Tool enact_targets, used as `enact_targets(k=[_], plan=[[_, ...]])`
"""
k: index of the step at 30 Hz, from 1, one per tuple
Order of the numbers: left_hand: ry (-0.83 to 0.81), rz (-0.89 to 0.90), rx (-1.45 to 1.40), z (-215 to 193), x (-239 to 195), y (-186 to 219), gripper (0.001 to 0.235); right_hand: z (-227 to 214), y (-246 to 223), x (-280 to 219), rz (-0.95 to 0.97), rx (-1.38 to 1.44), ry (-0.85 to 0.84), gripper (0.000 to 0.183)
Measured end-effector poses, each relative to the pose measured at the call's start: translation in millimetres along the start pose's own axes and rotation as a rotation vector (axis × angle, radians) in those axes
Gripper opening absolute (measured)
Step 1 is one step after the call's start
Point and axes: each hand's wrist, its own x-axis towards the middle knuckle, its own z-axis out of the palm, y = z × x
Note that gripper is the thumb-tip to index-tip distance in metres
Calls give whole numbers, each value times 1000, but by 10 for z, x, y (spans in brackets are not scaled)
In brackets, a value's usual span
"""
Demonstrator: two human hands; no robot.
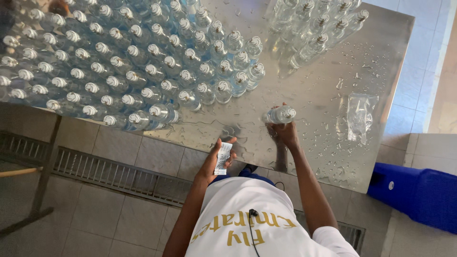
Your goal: The person repeatedly picks up small plastic bottles from a metal table, applies a label to each bottle, and places the labeled bottle back on the table. The person holds a stack of labels in one hand while applying them with the other.
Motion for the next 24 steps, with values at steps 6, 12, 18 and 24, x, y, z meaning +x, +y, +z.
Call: enact_targets(k=[6,12,18,24], plan=[[-6,-1,-5,-13,-32,76,89,174,828,85,-344,229,103,123],[-12,18,-31,-90,-28,93,86,207,619,-45,-227,129,205,91],[8,40,-53,-297,-119,85,84,929,297,-116,-344,151,59,94],[191,126,-82,-428,-355,197,80,1842,-542,-273,-498,182,-162,89]])
